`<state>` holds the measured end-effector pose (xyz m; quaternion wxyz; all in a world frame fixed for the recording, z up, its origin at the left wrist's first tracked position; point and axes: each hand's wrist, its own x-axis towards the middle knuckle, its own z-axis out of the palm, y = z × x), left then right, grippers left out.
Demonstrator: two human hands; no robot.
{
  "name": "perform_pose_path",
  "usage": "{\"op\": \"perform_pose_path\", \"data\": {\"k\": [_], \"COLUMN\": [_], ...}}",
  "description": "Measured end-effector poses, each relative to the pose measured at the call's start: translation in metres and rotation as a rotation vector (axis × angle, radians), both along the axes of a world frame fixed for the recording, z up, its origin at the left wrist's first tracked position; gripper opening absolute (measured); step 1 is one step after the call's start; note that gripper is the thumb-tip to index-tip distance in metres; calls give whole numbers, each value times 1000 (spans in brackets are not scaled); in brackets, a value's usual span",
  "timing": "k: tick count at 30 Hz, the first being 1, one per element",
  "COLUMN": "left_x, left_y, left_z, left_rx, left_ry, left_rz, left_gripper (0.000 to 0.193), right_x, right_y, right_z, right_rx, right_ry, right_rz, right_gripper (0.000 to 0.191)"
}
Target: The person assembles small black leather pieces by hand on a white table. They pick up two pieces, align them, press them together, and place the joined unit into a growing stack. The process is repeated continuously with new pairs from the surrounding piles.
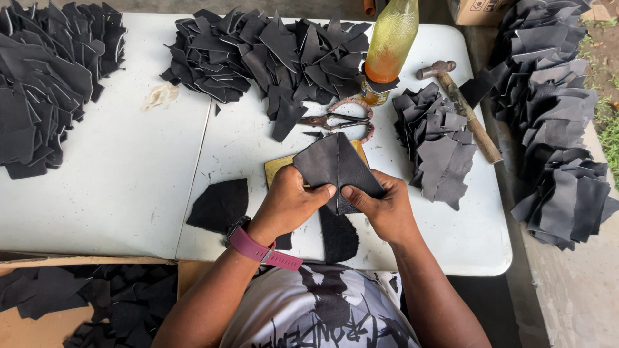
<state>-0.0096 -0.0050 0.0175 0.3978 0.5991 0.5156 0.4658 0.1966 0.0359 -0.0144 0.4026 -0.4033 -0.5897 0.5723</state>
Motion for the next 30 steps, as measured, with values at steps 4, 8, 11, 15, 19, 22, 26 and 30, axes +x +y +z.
{"op": "perform_pose_path", "data": {"k": [4,8,11,15,19,22,26,30], "left_x": [8,9,4,2,-5,-9,-4,3], "left_y": [1,3,4,1,2,9,13,10], "left_z": [-4,-3,-1,-2,-5,-7,-13,-14], "left_rx": [-71,-60,-12,53,-19,-169,-177,-149], "left_ry": [88,137,-184,-237,-199,-162,-381,-387], "left_rz": [94,126,61,-106,-252,-299,-211,-129], "left_gripper": [28,23,15,27,31,23,24,28], "right_x": [-3,-7,-6,3,18,23,16,11], "right_y": [-4,-8,-5,0,8,15,15,13], "right_z": [0,-1,-2,-8,-17,-22,-25,-24], "right_rx": [29,111,-79,-276,-384,-372,-213,-165], "right_ry": [-60,-305,93,379,412,426,288,219], "right_rz": [-2,-74,29,81,231,277,113,72], "right_gripper": [16,20,16,25,21,19,18,19]}}
